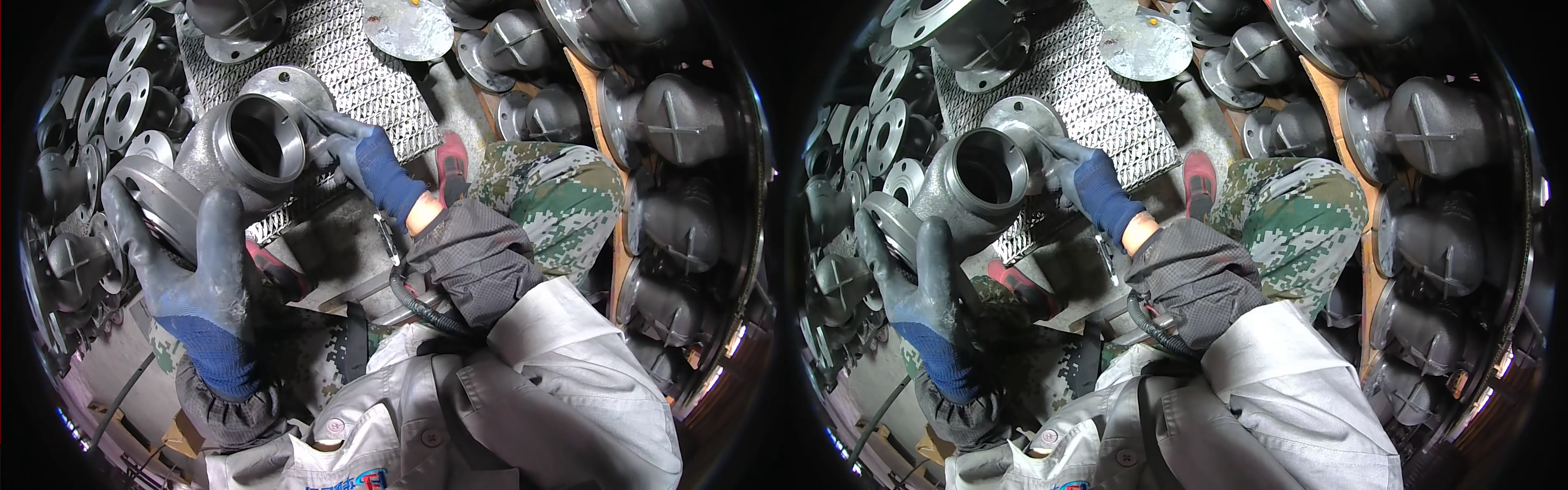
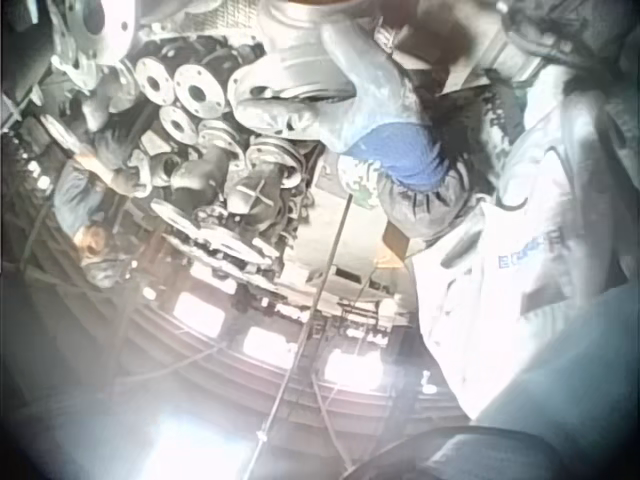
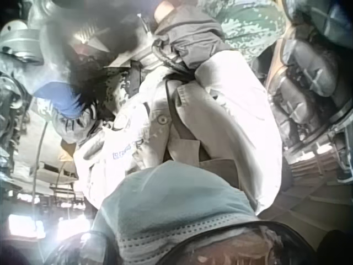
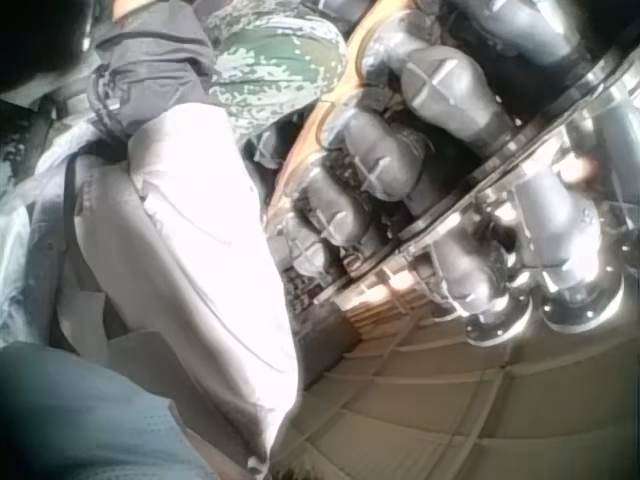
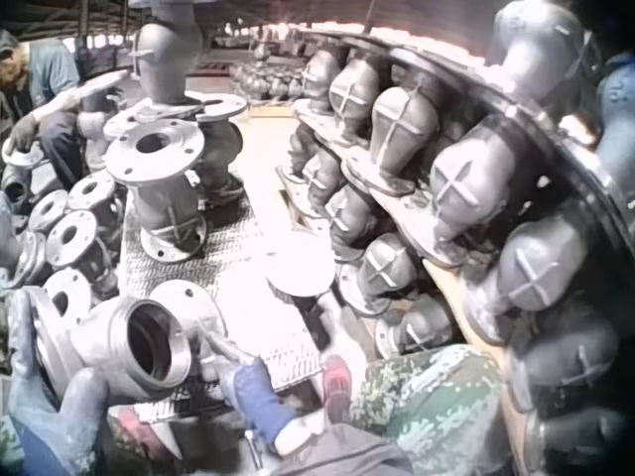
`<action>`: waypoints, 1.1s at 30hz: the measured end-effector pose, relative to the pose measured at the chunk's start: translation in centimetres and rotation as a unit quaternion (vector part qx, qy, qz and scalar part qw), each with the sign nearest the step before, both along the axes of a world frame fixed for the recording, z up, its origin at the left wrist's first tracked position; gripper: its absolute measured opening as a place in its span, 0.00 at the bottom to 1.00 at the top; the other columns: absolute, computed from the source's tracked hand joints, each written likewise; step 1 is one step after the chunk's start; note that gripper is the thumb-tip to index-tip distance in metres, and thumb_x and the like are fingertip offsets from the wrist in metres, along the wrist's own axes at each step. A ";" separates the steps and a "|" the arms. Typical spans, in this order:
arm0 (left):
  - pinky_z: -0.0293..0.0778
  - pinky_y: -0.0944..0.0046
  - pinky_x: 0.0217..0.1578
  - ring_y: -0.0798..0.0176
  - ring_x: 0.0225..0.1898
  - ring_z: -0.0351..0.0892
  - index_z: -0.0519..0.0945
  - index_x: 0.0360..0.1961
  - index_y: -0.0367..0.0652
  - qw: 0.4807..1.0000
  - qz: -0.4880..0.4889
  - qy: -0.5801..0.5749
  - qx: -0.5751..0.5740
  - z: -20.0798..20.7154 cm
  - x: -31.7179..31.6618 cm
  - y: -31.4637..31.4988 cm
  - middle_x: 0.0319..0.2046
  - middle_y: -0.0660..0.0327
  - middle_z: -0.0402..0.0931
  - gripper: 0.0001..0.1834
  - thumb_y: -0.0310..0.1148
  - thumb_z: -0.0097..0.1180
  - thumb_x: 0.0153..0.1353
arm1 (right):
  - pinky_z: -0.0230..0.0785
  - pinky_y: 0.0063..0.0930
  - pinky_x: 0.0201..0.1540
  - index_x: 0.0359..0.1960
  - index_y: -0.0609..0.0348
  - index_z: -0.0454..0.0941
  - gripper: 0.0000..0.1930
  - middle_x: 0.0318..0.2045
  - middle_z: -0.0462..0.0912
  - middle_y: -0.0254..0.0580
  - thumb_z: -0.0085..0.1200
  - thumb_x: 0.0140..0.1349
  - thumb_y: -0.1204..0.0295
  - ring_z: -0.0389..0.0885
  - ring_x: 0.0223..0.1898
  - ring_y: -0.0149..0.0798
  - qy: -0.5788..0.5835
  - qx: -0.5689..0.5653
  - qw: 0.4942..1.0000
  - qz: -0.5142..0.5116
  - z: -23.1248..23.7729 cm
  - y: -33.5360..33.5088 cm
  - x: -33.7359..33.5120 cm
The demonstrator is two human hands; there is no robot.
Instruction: Inspecting and cleaning the edges of cast metal pipe fittings using a small hand tool.
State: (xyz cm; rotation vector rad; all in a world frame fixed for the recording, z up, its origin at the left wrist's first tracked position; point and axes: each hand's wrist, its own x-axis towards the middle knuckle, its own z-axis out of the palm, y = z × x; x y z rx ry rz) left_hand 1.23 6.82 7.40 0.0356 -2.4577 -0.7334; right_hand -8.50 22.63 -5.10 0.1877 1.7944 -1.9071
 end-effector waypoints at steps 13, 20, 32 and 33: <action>0.62 0.55 0.60 0.46 0.61 0.64 0.70 0.59 0.54 0.972 0.121 -0.028 0.200 0.8 -1.0 1.4 0.62 0.39 0.58 0.25 0.26 0.55 0.60 | 0.72 0.53 0.31 0.65 0.46 0.58 0.31 0.32 0.81 0.44 0.50 0.57 0.68 0.83 0.34 0.45 0.235 0.536 0.778 0.228 0.7 -1.5 0.4; 0.61 0.61 0.60 0.51 0.60 0.66 0.66 0.62 0.51 0.965 0.121 -0.028 0.232 0.4 -1.1 1.3 0.61 0.39 0.59 0.28 0.27 0.55 0.60 | 0.72 0.54 0.31 0.66 0.41 0.58 0.32 0.33 0.81 0.43 0.50 0.56 0.69 0.83 0.33 0.47 0.239 0.591 0.725 0.261 0.5 -1.2 -0.3; 0.66 0.52 0.57 0.36 0.60 0.64 0.71 0.58 0.49 0.999 0.003 0.022 -0.030 -0.5 -0.4 -0.3 0.63 0.36 0.55 0.25 0.21 0.54 0.58 | 0.68 0.54 0.25 0.46 0.49 0.77 0.16 0.27 0.79 0.40 0.48 0.55 0.73 0.82 0.27 0.44 0.454 0.546 0.670 0.217 -1.9 0.6 -0.8; 0.66 0.52 0.57 0.36 0.60 0.64 0.71 0.58 0.49 0.999 0.005 0.020 -0.029 -0.5 -0.3 -0.3 0.63 0.36 0.55 0.25 0.21 0.54 0.58 | 0.69 0.55 0.24 0.45 0.50 0.78 0.15 0.27 0.80 0.41 0.49 0.55 0.73 0.82 0.28 0.45 0.400 0.581 0.658 0.263 -1.3 -0.1 -1.1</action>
